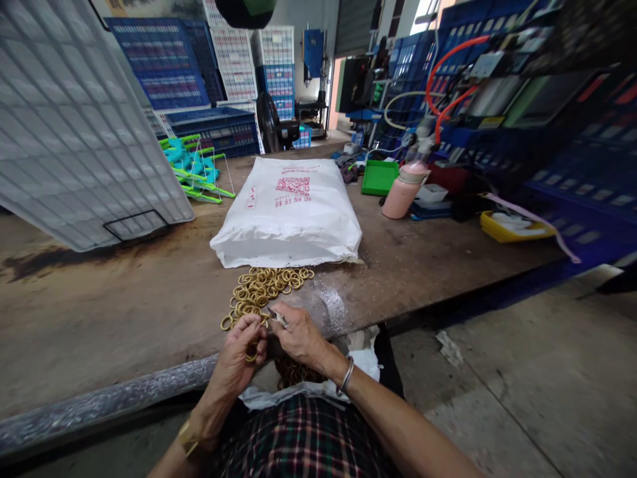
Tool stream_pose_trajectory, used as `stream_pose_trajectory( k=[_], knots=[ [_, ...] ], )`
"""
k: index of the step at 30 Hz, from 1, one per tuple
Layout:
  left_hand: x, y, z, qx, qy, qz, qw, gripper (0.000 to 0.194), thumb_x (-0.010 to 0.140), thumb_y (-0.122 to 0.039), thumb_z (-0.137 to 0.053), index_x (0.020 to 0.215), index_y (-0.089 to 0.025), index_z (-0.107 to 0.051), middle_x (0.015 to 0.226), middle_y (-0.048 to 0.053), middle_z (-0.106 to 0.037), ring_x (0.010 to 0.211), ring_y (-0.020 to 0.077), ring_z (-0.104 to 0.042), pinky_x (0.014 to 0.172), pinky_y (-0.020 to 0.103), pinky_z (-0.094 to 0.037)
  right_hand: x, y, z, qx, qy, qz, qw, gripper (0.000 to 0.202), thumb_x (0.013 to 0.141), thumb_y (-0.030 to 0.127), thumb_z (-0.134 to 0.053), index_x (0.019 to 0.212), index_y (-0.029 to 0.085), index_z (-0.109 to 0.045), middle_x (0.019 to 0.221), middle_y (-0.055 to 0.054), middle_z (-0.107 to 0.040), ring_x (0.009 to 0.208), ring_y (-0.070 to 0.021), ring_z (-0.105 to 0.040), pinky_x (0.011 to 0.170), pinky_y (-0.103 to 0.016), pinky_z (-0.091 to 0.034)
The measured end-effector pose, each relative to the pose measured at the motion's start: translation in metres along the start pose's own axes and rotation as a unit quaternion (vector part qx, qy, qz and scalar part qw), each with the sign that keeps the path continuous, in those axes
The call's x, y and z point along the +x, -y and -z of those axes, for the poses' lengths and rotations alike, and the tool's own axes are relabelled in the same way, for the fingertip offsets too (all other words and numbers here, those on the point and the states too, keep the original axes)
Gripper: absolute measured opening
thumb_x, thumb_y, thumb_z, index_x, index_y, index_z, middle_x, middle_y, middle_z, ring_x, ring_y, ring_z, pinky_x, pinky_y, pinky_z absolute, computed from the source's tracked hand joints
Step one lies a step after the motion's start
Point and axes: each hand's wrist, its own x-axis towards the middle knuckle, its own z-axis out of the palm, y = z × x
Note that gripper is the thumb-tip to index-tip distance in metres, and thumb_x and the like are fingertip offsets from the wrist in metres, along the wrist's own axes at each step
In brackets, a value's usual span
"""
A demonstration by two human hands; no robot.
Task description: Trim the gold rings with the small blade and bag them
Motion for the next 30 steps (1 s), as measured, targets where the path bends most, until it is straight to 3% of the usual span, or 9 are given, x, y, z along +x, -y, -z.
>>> stream_pose_trajectory(
  k=[8, 12, 20, 30],
  knots=[
    [0.0, 0.0, 0.001, -0.008, -0.002, 0.012, 1.0, 0.037, 0.065, -0.039, -0.071, 0.087, -0.02, -0.049, 0.058, -0.008, -0.053, 0.039, 0.0034, -0.043, 0.036, 0.013, -0.027, -0.001, -0.002, 0.001, 0.039, 0.022, 0.001, 0.999, 0.011, 0.085, 0.021, -0.044, 0.08, 0.018, -0.053, 0.072, 0.001, -0.054, 0.069, -0.0117, -0.048, 0.066, -0.023, -0.037],
    [0.0, 0.001, 0.0, 0.003, 0.008, 0.021, 1.0, 0.034, 0.066, -0.039, -0.07, 0.084, -0.018, -0.051, 0.056, -0.008, -0.052, 0.038, 0.0029, -0.042, 0.035, 0.013, -0.027, 0.0, 0.002, 0.001, 0.076, 0.031, -0.052, 0.995, 0.013, 0.084, 0.025, -0.046, 0.077, 0.017, -0.053, 0.067, 0.002, -0.053, 0.064, -0.0106, -0.046, 0.061, -0.021, -0.036],
    [-0.001, 0.006, -0.003, 0.087, -0.028, -0.032, 0.995, 0.035, 0.063, -0.044, -0.07, 0.079, -0.018, -0.052, 0.054, -0.007, -0.053, 0.037, 0.0036, -0.041, 0.034, 0.014, -0.029, 0.004, 0.003, 0.0, 0.149, 0.022, -0.15, 0.977, 0.026, 0.085, 0.033, -0.042, 0.066, 0.016, -0.049, 0.061, 0.002, -0.053, 0.056, -0.0091, -0.045, 0.053, -0.02, -0.034],
    [-0.002, 0.004, -0.007, 0.08, 0.007, -0.017, 0.997, 0.033, 0.067, -0.045, -0.066, 0.071, -0.018, -0.048, 0.054, -0.006, -0.052, 0.037, 0.004, -0.041, 0.033, 0.014, -0.029, 0.01, 0.006, 0.006, 0.066, 0.004, -0.102, 0.993, 0.015, 0.078, 0.023, -0.045, 0.064, 0.018, -0.047, 0.059, 0.005, -0.043, 0.056, -0.0086, -0.038, 0.053, -0.02, -0.03]
  ],
)
